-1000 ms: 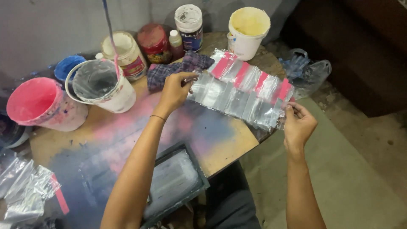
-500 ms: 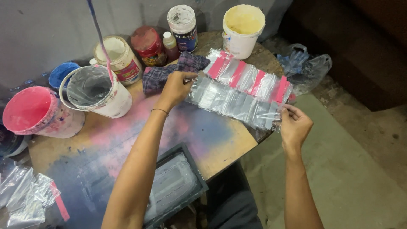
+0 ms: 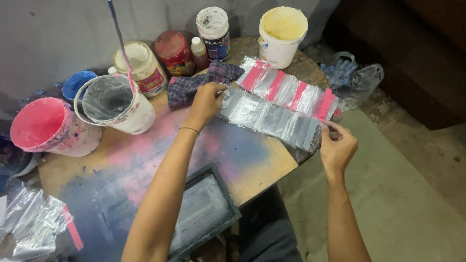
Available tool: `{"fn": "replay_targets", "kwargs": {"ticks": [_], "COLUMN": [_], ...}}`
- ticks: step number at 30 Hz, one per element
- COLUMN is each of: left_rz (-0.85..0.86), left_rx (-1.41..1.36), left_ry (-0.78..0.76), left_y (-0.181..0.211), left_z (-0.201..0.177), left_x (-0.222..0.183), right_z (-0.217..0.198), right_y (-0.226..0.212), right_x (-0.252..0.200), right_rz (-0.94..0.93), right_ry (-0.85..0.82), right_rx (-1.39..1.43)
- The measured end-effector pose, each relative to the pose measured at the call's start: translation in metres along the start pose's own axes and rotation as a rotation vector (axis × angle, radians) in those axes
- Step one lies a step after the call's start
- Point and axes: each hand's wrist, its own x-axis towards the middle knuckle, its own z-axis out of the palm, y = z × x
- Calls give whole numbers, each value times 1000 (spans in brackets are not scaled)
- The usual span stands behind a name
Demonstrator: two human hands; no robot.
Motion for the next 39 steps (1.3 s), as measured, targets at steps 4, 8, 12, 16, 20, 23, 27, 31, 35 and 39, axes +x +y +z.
{"fn": "replay_targets", "kwargs": {"ticks": [4,8,12,16,20,23,27,31,35,39], "left_rz": [64,62,44,-47,-61,-159,-351,-570,-1040,-990], "left_rx": [98,194,165,47,-78,-82,89,557,784,657], "left_ry": [38,129,171,252,446,657,958,1199,1070,1058], "left_y": [13,13,33,32,38,20,8,-7,-9,-17], "left_z": [-6,-14,-48,-87,-147,-175,-195,-184,-169,-169], "left_x": [-7,-16,-51,-104,-188,-261,-358,-437,-484,-488], "right_z": [2,-4,-7,14,44,73,122,149,166,166], "right_y": [12,14,3,-53,-152,-217,-285,-350,-384,-404], "right_x": [-1,-1,-6,-31,-69,-100,-159,-237,-308,-342], "right_rz": [-54,-129,-275,-386,-505,-625,-882,-1162,-1335,-1335], "right_ry": [9,31,69,-20,-476,-908,-1324,-1515,-1676,-1663], "right_rx": [-55,-117,-141,-86,79,174,289,279,256,228]}}
